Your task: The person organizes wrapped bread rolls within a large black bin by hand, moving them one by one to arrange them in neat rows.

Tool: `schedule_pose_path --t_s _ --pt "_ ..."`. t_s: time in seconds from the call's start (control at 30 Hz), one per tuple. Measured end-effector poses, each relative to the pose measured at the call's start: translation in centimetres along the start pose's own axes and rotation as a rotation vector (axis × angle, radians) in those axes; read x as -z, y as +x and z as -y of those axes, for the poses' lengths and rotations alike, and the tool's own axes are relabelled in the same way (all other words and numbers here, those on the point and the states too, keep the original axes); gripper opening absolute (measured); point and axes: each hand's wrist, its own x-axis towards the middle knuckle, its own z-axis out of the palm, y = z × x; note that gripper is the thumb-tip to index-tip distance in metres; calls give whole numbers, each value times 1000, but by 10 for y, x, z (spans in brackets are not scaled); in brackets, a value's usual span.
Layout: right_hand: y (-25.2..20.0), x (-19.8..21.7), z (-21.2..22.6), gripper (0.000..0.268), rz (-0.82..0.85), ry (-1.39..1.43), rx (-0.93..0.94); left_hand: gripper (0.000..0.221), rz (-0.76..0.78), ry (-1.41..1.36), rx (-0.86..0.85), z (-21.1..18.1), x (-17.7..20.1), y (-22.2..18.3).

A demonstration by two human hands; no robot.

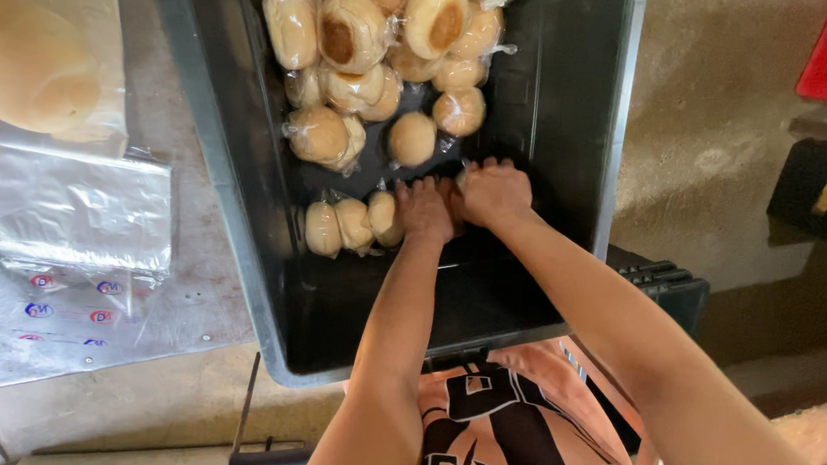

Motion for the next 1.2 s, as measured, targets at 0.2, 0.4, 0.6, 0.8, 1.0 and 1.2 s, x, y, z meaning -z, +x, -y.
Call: schedule_pose_path --t_s 0.2,0.4,0.6,0.8,1.0,1.2 --pt "61 -69 -45 45 315 221 21 81 97 49 11 2 10 -4" --pt "56 -92 -22 42 287 41 105 86 -194 11 -159 9 34 -18" --pt "25 -7 35 41 -191 188 134 51 -754 237 68 92 111 -25" --pt "39 -18 60 69 -393 178 206 43 -405 252 100 114 151 -36" --pt "51 -37 56 73 -224 352 82 72 616 -49 -103 101 169 -58" --pt "67 -49 36 80 -131 557 33 58 -411 -53 218 127 129 -5"
